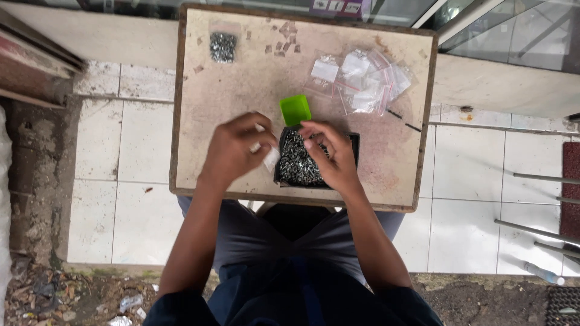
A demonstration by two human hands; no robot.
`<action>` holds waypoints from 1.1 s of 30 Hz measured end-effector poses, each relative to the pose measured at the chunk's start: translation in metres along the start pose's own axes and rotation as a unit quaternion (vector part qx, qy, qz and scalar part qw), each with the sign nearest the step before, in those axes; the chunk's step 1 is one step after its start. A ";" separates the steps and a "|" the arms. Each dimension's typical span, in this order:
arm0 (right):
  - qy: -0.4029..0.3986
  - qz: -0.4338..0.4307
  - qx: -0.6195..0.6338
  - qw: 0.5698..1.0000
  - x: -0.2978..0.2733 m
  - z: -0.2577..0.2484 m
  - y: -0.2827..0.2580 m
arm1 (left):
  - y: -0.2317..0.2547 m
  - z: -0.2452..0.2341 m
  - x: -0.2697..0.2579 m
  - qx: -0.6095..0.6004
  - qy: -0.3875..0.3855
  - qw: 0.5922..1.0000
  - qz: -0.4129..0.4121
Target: Sorting and placing small screws into individual plastic bags from a central tray.
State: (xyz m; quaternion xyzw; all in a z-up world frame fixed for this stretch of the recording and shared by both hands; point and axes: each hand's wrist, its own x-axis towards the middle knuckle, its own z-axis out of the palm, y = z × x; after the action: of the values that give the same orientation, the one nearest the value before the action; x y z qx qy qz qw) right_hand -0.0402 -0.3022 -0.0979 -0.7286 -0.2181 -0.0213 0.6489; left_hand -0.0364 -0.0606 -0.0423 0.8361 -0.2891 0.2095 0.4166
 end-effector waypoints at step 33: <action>0.069 0.099 0.308 0.944 -0.017 0.040 0.009 | 0.002 0.034 -0.059 -0.452 0.228 0.816 -0.280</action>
State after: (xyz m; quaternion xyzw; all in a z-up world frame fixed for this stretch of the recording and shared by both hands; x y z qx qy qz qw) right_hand -0.0622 -0.2697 -0.1178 -0.5083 -0.0950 0.0611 0.8538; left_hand -0.0784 -0.0716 -0.0955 0.5269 -0.0015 0.1146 0.8422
